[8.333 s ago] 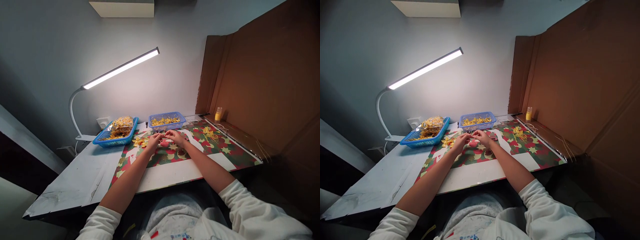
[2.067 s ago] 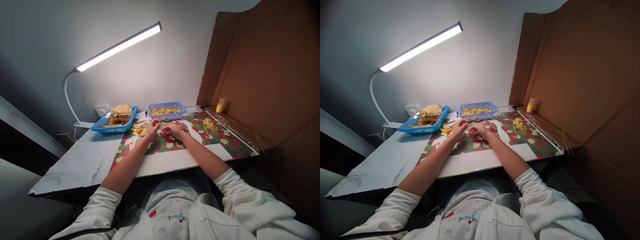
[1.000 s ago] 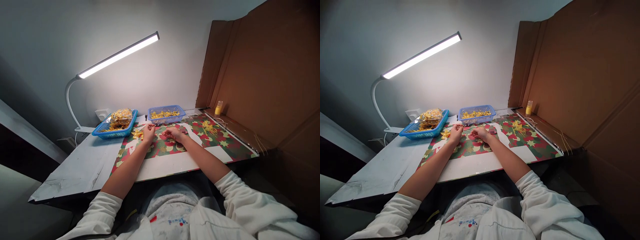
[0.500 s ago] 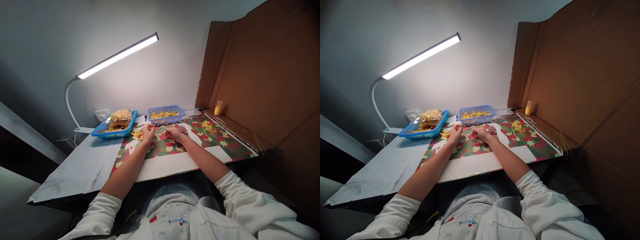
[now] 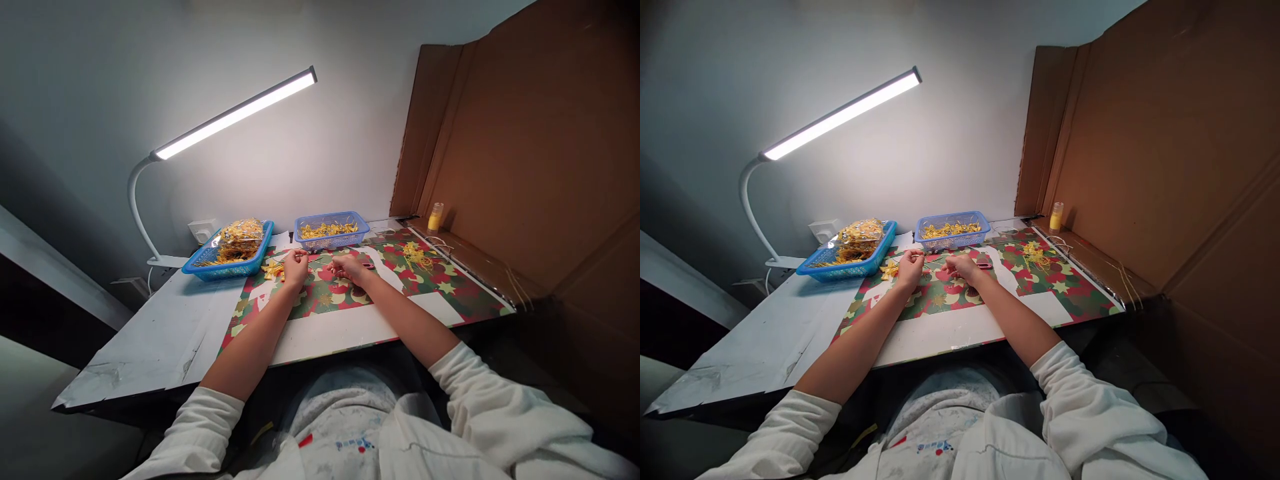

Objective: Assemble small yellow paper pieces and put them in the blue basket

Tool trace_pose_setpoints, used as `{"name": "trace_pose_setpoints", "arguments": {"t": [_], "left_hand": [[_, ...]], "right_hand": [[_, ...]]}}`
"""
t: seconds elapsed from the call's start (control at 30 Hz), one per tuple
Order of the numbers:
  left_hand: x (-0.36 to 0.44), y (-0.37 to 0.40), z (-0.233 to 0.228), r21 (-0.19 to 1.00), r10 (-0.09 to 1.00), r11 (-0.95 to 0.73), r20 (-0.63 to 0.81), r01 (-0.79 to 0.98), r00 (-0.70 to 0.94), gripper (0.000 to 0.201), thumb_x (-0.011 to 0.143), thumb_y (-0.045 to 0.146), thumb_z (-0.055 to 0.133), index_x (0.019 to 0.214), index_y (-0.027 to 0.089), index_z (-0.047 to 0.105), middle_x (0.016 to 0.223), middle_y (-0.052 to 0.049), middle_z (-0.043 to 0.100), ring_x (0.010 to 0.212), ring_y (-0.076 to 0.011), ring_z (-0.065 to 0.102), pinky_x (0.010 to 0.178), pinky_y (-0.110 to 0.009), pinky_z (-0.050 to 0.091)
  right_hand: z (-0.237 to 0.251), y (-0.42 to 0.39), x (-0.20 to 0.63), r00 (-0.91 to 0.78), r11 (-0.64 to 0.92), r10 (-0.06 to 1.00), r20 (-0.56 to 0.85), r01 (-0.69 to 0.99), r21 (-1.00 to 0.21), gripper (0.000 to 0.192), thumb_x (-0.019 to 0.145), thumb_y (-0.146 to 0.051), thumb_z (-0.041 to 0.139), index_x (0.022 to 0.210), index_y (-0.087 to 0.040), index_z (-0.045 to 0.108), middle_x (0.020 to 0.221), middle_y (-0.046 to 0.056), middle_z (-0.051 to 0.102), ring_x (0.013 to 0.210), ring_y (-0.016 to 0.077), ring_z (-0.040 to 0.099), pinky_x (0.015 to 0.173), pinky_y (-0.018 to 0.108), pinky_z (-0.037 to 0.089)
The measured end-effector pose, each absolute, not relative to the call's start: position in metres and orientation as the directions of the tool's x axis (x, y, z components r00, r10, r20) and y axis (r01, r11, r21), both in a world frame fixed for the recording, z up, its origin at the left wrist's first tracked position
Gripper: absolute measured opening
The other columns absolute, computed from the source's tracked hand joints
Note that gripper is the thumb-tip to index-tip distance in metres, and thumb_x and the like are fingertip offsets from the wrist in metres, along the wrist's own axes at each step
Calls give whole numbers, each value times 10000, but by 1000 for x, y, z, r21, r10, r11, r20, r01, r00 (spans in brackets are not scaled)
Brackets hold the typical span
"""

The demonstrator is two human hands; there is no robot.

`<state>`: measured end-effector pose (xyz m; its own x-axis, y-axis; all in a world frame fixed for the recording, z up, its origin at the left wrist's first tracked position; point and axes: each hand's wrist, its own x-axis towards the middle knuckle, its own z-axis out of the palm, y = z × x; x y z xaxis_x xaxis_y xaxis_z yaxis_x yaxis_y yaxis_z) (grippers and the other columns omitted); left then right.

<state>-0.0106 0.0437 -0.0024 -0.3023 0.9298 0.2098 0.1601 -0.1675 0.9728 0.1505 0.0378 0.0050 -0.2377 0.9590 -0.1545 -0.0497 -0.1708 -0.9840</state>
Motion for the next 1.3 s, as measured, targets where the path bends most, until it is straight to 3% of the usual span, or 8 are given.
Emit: {"name": "trace_pose_setpoints", "arguments": {"t": [0.33, 0.73, 0.93, 1.3], "left_hand": [[-13, 48, -5, 967, 915, -171, 227, 188, -334, 126, 686, 101, 498, 749, 209, 480, 439, 95, 378, 389, -105, 354, 442, -212, 247], [-16, 49, -7, 960, 903, -155, 233, 231, -360, 134, 667, 107, 517, 744, 212, 489, 462, 83, 404, 418, -117, 396, 474, -222, 271], [-17, 49, -7, 950, 893, -145, 246, 276, -376, 125, 672, 115, 520, 744, 213, 494, 471, 80, 418, 425, -120, 407, 474, -225, 267], [-18, 50, -7, 939, 878, -148, 270, 312, -396, 120, 651, 122, 520, 727, 212, 494, 509, 66, 447, 470, -127, 442, 508, -229, 306]], "right_hand": [[8, 37, 154, -247, -161, 958, -146, -42, -986, 187, 617, -147, 534, 436, -153, 485, 684, 54, 647, 531, 74, 479, 499, 207, 384], [5, 43, 157, -236, -171, 960, -150, -70, -983, 126, 618, -150, 549, 493, -163, 549, 670, 48, 640, 574, 88, 504, 536, 211, 413], [5, 44, 159, -215, -158, 967, -137, -84, -984, 182, 598, -147, 571, 432, -166, 497, 695, 57, 657, 614, 106, 541, 552, 216, 427], [20, 33, 162, -204, -163, 968, -147, -62, -985, 129, 584, -134, 524, 461, -164, 552, 704, 52, 675, 578, 100, 503, 521, 223, 394]]}}
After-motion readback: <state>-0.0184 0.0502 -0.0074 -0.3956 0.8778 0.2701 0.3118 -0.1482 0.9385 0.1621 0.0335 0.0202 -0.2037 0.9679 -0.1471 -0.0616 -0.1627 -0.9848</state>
